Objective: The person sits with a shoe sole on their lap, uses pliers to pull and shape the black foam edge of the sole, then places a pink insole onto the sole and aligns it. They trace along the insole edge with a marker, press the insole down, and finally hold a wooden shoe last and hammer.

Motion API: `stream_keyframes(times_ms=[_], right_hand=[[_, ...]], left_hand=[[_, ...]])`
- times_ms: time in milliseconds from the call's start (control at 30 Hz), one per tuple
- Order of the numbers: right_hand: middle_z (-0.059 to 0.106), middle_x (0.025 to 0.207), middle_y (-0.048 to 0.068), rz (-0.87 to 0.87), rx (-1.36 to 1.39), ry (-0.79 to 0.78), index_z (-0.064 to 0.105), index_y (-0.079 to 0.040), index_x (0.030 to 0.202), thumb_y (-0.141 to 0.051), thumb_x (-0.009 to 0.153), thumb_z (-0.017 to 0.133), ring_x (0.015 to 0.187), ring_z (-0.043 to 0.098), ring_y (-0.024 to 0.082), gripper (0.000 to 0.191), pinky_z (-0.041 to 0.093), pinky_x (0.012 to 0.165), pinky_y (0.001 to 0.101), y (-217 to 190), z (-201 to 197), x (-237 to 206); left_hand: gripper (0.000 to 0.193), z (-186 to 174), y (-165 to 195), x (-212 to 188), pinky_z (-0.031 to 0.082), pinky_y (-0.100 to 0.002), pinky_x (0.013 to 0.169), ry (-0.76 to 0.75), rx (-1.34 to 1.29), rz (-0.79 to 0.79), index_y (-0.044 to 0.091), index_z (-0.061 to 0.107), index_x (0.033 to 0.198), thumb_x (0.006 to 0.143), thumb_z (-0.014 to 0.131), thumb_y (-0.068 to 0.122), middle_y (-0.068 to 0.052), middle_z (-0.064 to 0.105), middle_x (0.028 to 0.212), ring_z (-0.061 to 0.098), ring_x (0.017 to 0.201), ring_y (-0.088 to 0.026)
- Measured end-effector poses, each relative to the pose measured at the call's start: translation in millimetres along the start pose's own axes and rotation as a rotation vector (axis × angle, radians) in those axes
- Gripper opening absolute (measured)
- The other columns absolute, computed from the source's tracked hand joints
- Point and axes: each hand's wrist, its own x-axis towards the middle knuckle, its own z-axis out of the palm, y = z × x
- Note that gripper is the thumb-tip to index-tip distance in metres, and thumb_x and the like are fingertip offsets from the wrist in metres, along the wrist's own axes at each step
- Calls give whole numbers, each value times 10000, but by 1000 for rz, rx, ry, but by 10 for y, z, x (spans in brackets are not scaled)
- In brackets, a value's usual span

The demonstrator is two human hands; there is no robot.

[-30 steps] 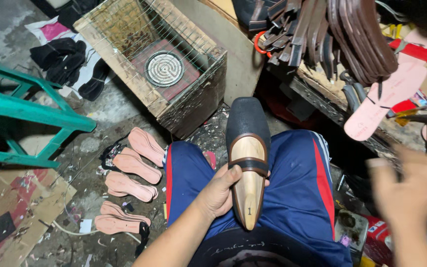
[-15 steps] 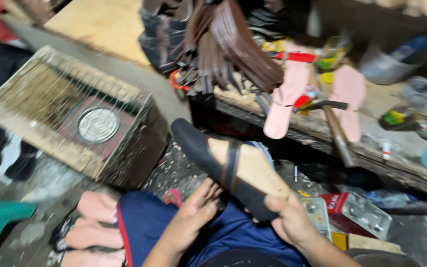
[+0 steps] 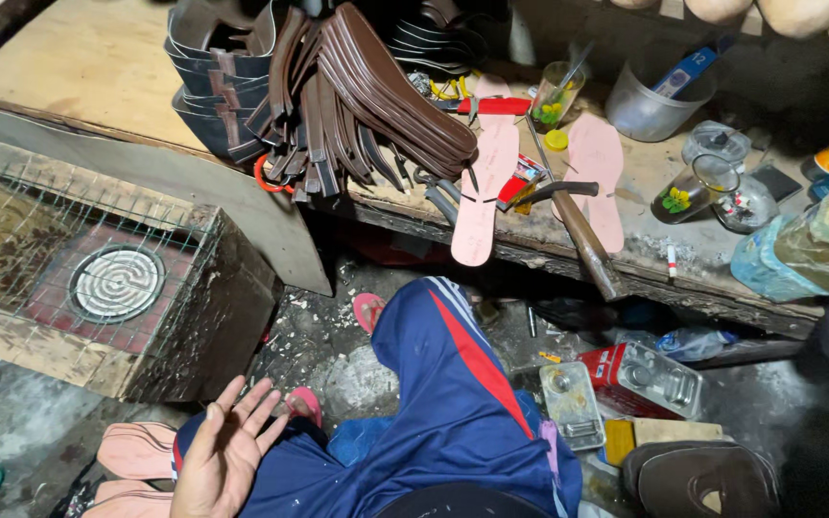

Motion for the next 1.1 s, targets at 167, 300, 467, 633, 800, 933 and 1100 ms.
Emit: stream_keyframes(times_ms=[167,300,467,633,800,933,1100], right_hand=[[681,1179,188,21,-427,-1,561,29,1387,-273,908,629,946,683,313,570,557,781,386,270,-109,341],[698,1160,176,54,-681,-54,588,15,1365,-267,905,645,944,687,298,543,554,792,376,510,-88,741],[720,1136,161,69,-885,-114,621,-3,1338,-260,902,666,943,692,278,508,551,805,363,804,15,1054],[741,1112,146,44,-1023,-175,654,-21,1311,-252,898,686,941,696,258,474,548,818,350,917,57,1037],[762,1089,132,-12,-1125,-207,686,-39,1283,-245,895,706,939,701,239,440,544,832,337,777,170,717],[779,1070,120,-10,-1145,-351,713,-53,1261,-239,892,723,938,705,223,413,541,842,327,517,338,536],[769,1106,79,432,-667,-801,685,-61,1272,-242,882,738,996,704,173,433,536,884,296,1115,1154,-232]], left_hand=[[591,73,-64,38,384,-617,1097,-5,45,8,39,455,1457,962,560,345,-261,506,1458,497,1335,-396],[593,142,-61,8,396,-607,1084,26,31,30,40,466,1456,953,571,337,-251,508,1458,499,1324,-393],[578,217,-71,-26,409,-601,1083,98,34,64,17,476,1435,952,568,321,-253,520,1450,510,1332,-396],[562,237,-90,25,411,-599,1078,111,39,53,25,482,1430,957,558,318,-249,525,1450,515,1328,-396],[563,240,-117,116,420,-594,1069,63,35,40,37,478,1433,954,565,319,-243,529,1447,521,1318,-384],[584,233,-121,127,439,-572,1052,72,56,41,24,470,1445,951,573,319,-235,535,1438,531,1305,-377],[580,210,-127,95,471,-549,1028,102,55,30,30,463,1449,941,568,289,-223,555,1426,563,1275,-367]])
